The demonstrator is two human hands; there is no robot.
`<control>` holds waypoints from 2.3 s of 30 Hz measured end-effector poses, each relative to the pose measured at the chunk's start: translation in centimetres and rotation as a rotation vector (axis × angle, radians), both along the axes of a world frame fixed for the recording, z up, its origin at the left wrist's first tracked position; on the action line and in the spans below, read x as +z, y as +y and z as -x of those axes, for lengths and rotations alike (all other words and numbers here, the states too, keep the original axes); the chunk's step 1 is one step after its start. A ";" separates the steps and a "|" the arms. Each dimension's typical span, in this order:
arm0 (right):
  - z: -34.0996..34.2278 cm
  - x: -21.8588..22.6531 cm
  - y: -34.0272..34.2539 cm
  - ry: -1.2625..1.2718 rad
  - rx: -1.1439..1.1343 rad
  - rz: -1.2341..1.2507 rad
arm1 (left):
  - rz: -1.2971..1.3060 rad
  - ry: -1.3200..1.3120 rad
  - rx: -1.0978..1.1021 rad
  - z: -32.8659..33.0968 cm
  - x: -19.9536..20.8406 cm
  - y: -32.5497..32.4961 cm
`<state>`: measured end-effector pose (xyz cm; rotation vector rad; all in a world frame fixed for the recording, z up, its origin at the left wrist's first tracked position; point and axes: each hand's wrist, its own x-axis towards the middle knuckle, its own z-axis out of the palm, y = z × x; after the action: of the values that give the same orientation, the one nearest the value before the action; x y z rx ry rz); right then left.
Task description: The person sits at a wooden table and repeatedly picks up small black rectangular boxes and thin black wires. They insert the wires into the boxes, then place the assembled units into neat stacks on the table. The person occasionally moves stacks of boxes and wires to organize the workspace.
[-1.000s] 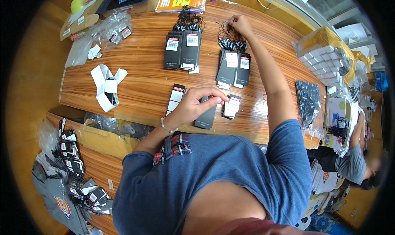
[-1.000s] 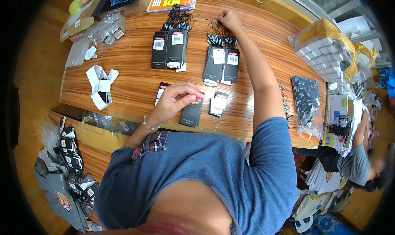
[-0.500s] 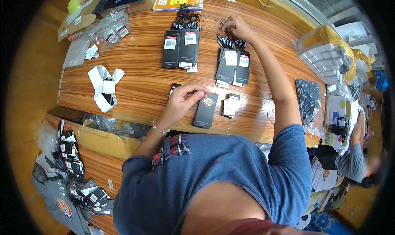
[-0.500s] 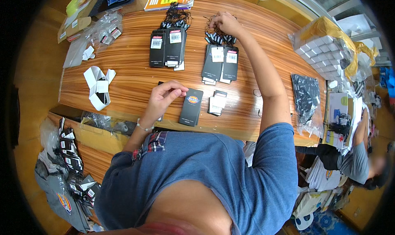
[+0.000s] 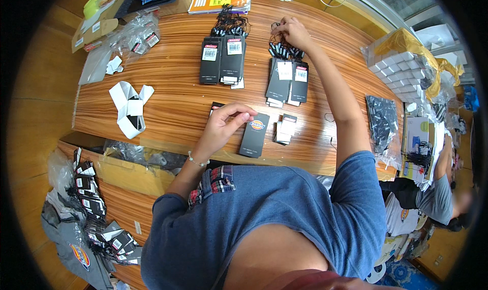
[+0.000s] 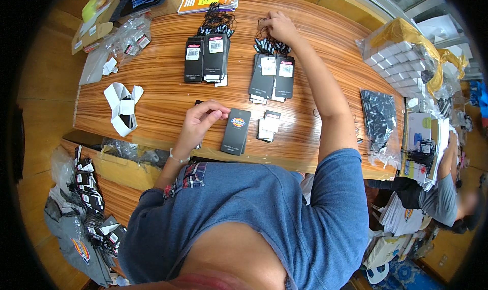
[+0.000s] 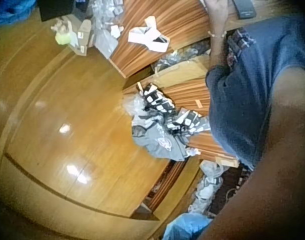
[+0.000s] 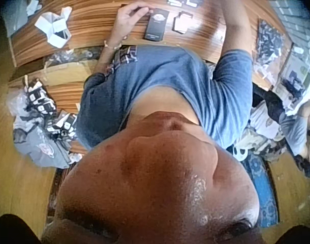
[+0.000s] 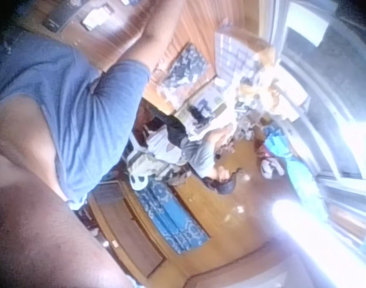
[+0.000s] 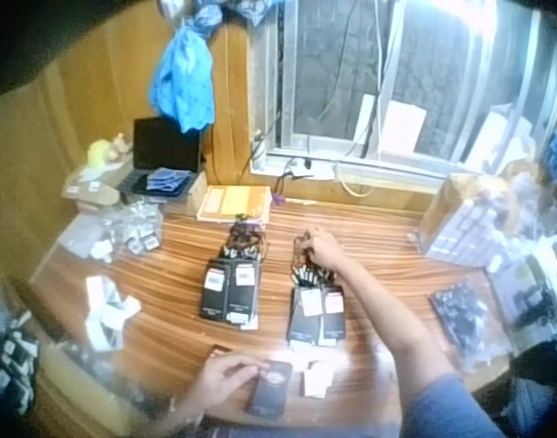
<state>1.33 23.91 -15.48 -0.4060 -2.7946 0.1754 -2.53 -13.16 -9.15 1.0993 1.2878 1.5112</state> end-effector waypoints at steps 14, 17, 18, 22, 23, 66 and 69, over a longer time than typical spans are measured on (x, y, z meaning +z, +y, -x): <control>-0.6 -0.4 3.1 -0.004 -0.104 0.020 | 0.016 -0.065 0.060 0.2 -0.4 -0.6; -0.6 -0.6 4.5 -0.022 -0.154 0.046 | 0.014 -0.022 0.061 0.4 -0.6 -0.9; -0.8 -0.8 4.9 -0.010 -0.154 0.055 | 0.017 -0.026 0.064 0.4 -0.5 -0.9; -1.7 0.4 5.1 0.168 -0.042 0.230 | 0.025 -0.023 0.087 0.5 -0.2 -1.0; -1.9 2.0 3.8 0.208 -0.048 0.311 | 0.027 -0.017 0.106 0.6 -0.1 -1.2; -18.2 8.1 -22.6 0.323 -0.335 0.722 | 0.040 1.007 -0.075 -0.2 0.3 1.8; -19.0 4.8 -22.6 0.145 -0.340 0.500 | 0.151 1.063 -0.100 -0.5 -0.2 2.0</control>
<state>20.33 1.34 -10.65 -0.9322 -2.4663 0.7929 -2.02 -11.12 -9.36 1.9300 1.9334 0.6801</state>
